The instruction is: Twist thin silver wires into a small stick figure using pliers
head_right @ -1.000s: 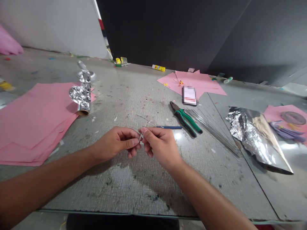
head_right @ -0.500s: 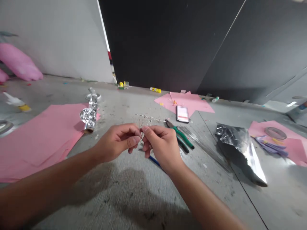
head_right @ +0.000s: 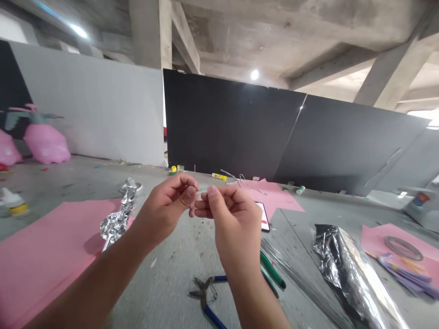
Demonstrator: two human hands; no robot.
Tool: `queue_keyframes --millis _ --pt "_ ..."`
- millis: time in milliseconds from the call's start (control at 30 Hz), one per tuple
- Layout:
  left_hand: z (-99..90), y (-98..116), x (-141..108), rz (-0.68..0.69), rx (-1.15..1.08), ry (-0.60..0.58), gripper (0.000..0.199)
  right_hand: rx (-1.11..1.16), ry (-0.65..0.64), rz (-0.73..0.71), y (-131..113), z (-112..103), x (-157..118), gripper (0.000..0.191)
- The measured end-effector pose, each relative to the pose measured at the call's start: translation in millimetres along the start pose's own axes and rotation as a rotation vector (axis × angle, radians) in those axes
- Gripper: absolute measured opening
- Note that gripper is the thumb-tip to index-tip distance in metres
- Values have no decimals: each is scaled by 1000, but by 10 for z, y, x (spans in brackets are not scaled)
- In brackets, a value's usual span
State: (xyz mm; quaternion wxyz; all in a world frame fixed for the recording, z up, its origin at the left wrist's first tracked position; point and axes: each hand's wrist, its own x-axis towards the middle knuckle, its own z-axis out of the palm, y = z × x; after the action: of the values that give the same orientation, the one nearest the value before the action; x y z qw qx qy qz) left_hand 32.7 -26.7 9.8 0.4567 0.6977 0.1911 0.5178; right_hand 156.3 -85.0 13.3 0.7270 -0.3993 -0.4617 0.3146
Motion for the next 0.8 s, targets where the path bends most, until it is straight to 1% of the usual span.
queue_keyframes --millis 67,133,200,267,333,400,533,667,733,800 --pt "-17 -4 -2 47 185 101 16 -102 30 -61 20 -2 -33 17" --pt "-16 -3 -6 124 341 185 14 -227 64 -161 46 -3 -66 16" --pt "-4 -4 -14 199 451 231 13 -370 106 -282 83 4 -96 13" --pt "12 -2 -27 246 515 256 13 -512 138 -425 124 18 -120 8" --pt "33 9 -43 249 554 282 16 -618 160 -562 160 35 -135 8" --pt "57 29 -60 202 558 283 20 -667 172 -645 189 51 -143 11" --pt "99 71 -85 61 458 297 21 -681 217 -686 247 74 -158 13" --pt "112 78 -95 -14 377 324 24 -688 229 -696 299 94 -179 13" --pt "106 70 -91 -57 328 333 25 -664 241 -654 300 106 -181 11" --pt "95 60 -81 -97 249 340 26 -575 264 -551 284 119 -169 9"
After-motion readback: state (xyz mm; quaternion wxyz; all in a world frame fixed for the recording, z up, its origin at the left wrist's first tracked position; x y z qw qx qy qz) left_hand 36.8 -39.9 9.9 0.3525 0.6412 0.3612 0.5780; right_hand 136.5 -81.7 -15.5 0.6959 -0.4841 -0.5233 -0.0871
